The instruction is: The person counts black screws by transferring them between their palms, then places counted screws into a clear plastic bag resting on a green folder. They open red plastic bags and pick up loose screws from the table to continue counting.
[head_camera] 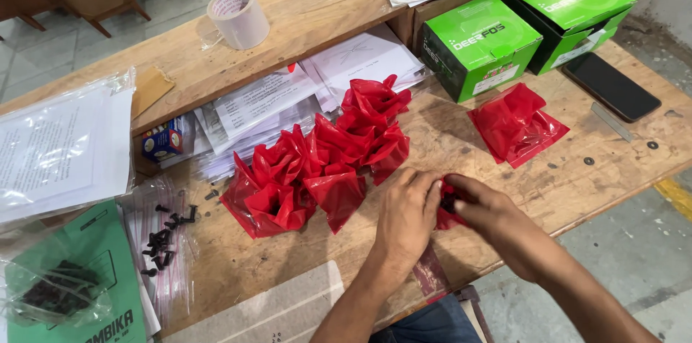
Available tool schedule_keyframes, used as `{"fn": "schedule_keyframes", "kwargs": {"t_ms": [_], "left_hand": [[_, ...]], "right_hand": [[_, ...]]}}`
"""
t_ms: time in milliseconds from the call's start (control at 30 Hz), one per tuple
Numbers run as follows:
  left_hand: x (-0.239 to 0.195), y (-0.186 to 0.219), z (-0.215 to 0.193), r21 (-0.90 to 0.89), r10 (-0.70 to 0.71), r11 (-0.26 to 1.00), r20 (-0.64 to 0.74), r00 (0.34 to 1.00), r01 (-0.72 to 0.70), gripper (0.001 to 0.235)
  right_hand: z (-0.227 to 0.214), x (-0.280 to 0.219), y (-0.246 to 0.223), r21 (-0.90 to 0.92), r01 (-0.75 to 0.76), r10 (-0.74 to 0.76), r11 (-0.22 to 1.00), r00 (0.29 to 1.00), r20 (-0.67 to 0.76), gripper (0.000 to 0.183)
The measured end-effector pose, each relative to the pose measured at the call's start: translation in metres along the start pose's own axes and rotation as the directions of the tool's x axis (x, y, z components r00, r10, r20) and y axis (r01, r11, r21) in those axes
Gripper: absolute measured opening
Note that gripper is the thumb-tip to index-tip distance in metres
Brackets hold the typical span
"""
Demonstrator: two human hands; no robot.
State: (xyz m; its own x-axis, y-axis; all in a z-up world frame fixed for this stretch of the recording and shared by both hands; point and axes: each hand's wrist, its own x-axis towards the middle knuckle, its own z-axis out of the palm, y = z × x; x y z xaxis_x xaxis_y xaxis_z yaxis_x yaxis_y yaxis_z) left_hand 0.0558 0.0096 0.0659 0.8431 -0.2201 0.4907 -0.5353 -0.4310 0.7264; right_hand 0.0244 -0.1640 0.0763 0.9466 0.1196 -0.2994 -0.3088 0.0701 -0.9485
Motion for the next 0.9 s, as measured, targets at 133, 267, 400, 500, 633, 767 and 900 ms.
{"fn": "schedule_keyframes", "kwargs": {"t_ms": [133, 267, 400, 500, 633, 767, 900], "left_hand": [[-0.005, -0.003, -0.004, -0.016, -0.036, 0.999, -0.060, 0.998, 0.035, 0.014], [-0.013, -0.008, -0.006, -0.028, -0.085, 0.996, -0.078, 0.993, 0.083, 0.014], [-0.030, -0.011, 0.000, -0.148, -0.091, 0.986, -0.079, 0.993, 0.078, 0.041], [-0.045, -0.021, 0.013, -0.258, -0.127, 0.960, -0.046, 0.991, 0.111, 0.090], [-0.060, -0.040, 0.047, -0.291, -0.238, 0.927, 0.035, 0.971, 0.238, 0.128], [-0.062, -0.058, 0.058, -0.357, -0.328, 0.873, 0.070, 0.942, 0.331, 0.105], [-0.066, -0.059, 0.058, -0.485, -0.330, 0.806, 0.110, 0.938, 0.340, 0.080]], "right_hand": [[-0.007, -0.025, 0.002, -0.835, 0.445, -0.617, 0.324, 0.768, 0.170, 0.044], [-0.019, -0.014, 0.021, -0.955, 0.159, -0.697, -0.251, 0.655, 0.293, 0.052], [-0.029, 0.009, 0.027, -0.948, 0.317, -0.678, -0.037, 0.688, 0.256, 0.022], [-0.030, 0.018, 0.033, -0.895, 0.362, -0.592, 0.261, 0.792, 0.148, 0.019], [-0.007, 0.013, 0.029, -0.801, 0.392, -0.572, 0.453, 0.817, 0.075, 0.017], [-0.017, 0.006, 0.031, -0.844, 0.314, -0.508, 0.435, 0.859, 0.058, 0.021], [-0.037, 0.010, 0.024, -0.873, 0.488, -0.503, -0.005, 0.754, 0.423, 0.051]]}}
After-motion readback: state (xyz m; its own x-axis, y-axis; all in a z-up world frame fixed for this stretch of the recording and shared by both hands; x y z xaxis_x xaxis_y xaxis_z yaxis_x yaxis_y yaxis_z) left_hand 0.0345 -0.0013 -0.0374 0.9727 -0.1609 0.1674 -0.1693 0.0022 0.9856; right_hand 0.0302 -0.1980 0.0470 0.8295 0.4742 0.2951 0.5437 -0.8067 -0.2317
